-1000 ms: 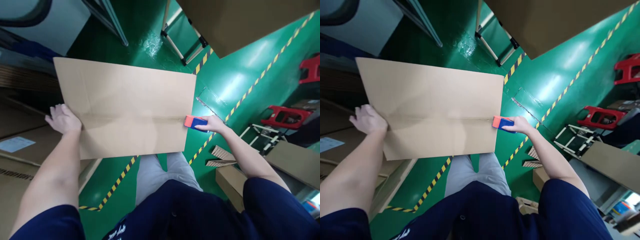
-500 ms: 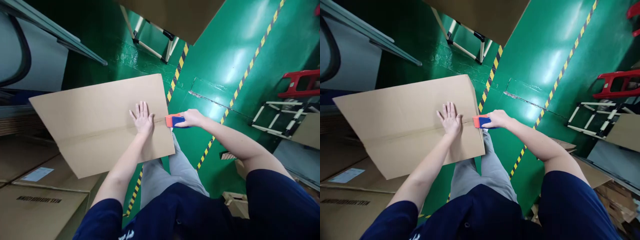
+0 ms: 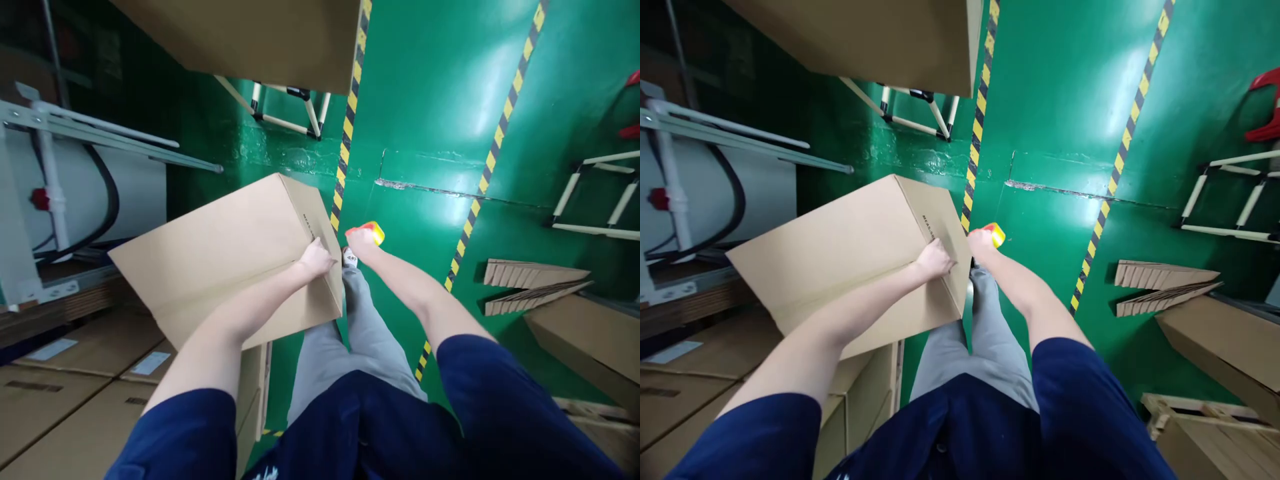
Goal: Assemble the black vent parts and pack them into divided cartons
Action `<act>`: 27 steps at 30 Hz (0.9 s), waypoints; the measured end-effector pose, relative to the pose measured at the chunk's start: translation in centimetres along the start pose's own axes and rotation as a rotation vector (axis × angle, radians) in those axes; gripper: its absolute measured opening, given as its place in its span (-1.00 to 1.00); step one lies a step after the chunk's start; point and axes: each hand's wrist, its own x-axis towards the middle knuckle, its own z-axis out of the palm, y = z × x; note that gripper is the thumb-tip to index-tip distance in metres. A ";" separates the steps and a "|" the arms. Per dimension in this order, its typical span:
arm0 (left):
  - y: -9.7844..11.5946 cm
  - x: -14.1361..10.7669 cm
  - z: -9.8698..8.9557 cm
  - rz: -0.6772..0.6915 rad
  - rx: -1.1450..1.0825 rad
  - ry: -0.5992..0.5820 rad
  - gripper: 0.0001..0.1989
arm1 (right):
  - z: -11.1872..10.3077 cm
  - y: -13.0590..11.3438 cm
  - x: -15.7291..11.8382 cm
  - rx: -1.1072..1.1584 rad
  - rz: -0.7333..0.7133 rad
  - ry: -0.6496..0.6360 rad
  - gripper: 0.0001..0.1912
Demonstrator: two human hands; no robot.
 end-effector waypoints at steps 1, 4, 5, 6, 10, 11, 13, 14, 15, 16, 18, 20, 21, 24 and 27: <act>0.6 1.0 0.1 -0.074 -0.016 -0.022 -0.76 | 0.5 0.6 -0.2 0.005 0.037 -0.008 -0.75; 2.0 3.2 0.3 -0.200 -0.093 0.003 -0.91 | 2.0 4.2 -2.0 0.095 0.203 0.046 -0.64; 2.3 3.7 0.3 -0.228 -0.143 0.029 -0.92 | 2.5 5.4 -3.0 0.181 0.252 0.097 -0.58; 2.6 3.9 0.1 -0.248 -0.204 0.064 -0.88 | 3.1 6.4 -4.1 0.300 0.277 0.165 -0.53; 3.6 2.5 -2.3 -0.262 -0.550 0.238 -0.55 | 5.1 6.4 -8.7 0.892 0.128 0.463 -0.47; 3.6 1.7 -3.1 -0.254 -0.748 0.269 -0.48 | 5.5 5.5 -9.5 1.011 0.080 0.514 -0.46; 3.4 -0.2 -4.7 -0.229 -1.234 0.279 -0.41 | 5.7 3.0 -10.8 1.175 0.022 0.573 -0.46; 3.2 -1.2 -5.5 -0.220 -1.451 0.260 -0.42 | 5.6 1.5 -11.2 1.224 0.003 0.588 -0.47; 2.9 -2.1 -6.0 -0.219 -1.604 0.236 -0.43 | 5.3 0.1 -11.4 1.256 -0.012 0.600 -0.48; 2.4 -2.9 -6.5 -0.224 -1.672 0.221 -0.45 | 4.9 -1.4 -11.4 1.273 -0.024 0.612 -0.49; 1.3 -3.8 -7.2 -0.229 -1.667 0.251 -0.49 | 3.7 -4.1 -11.2 1.263 -0.022 0.643 -0.51; -0.5 -3.8 -8.2 -0.200 -1.537 0.344 -0.55 | 2.4 -6.5 -11.0 1.206 0.040 0.679 -0.52; -1.8 -3.4 -9.1 -0.176 -1.436 0.409 -0.60 | 2.0 -7.6 -11.0 1.173 0.088 0.693 -0.52; -6.8 -1.2 -14.0 -0.140 -1.067 0.730 -0.75 | 2.1 -10.4 -11.9 1.144 0.212 0.686 -0.50; -12.8 1.7 -20.1 -0.181 -0.736 0.983 -0.80 | 4.2 -12.5 -13.2 1.237 0.259 0.626 -0.49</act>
